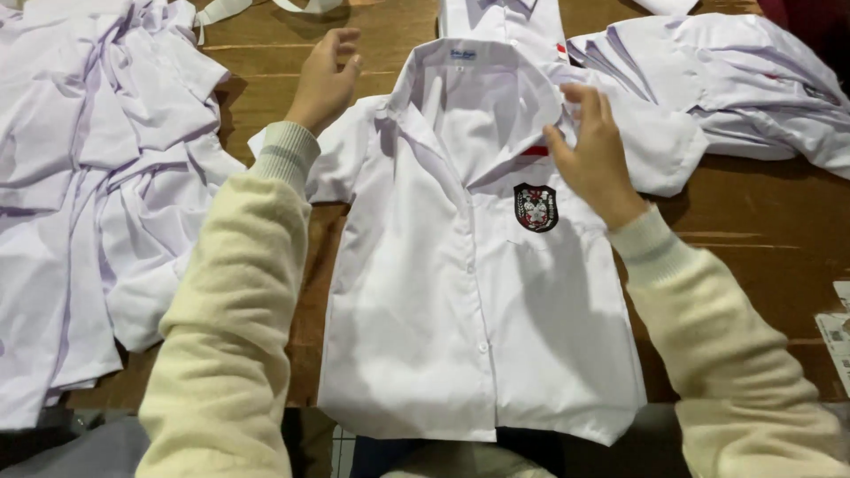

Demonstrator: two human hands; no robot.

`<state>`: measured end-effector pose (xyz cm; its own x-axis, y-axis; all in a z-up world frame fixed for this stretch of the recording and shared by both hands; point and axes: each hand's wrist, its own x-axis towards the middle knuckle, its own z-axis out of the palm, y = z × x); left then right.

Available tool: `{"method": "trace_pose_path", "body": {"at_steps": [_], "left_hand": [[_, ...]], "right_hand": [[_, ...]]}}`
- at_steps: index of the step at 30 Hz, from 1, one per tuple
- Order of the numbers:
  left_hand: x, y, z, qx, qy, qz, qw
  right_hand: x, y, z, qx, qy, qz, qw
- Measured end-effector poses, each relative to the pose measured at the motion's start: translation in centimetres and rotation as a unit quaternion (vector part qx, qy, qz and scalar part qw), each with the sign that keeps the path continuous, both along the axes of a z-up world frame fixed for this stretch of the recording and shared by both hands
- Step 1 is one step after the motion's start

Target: Trimming loose threads from a white shirt using snips and then folding the garment neatly.

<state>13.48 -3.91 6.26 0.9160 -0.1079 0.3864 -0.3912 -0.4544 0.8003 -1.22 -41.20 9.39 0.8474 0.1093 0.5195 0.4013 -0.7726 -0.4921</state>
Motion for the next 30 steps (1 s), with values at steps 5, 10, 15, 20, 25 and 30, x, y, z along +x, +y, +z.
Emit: {"method": "trace_pose_path", "body": {"at_steps": [5,10,15,20,25,30], "left_hand": [[-6.4,1.6,2.3,0.165,0.03,-0.036,0.985],[-14.4,0.1,4.5,0.223,0.163,-0.09,0.957],[-16.7,-2.0,4.0,0.227,0.17,-0.111,0.952],[-13.7,-4.4,0.9,0.172,0.173,-0.094,0.965],[-9.2,-6.6,-1.9,0.263,0.168,-0.091,0.946],[-6.4,-9.3,-3.5,0.307,0.189,-0.053,0.931]], "right_hand": [[-15.3,4.2,2.4,-0.158,0.334,0.039,0.929],[-25.9,5.4,-1.2,-0.25,0.515,-0.017,0.82],[-32.1,6.4,-7.2,-0.157,0.504,-0.049,0.848],[-34.5,7.6,-11.2,0.086,0.399,-0.049,0.911],[-35.8,8.3,-13.4,0.283,0.337,-0.015,0.898],[-36.6,9.0,-14.1,0.313,0.254,0.005,0.915]]}}
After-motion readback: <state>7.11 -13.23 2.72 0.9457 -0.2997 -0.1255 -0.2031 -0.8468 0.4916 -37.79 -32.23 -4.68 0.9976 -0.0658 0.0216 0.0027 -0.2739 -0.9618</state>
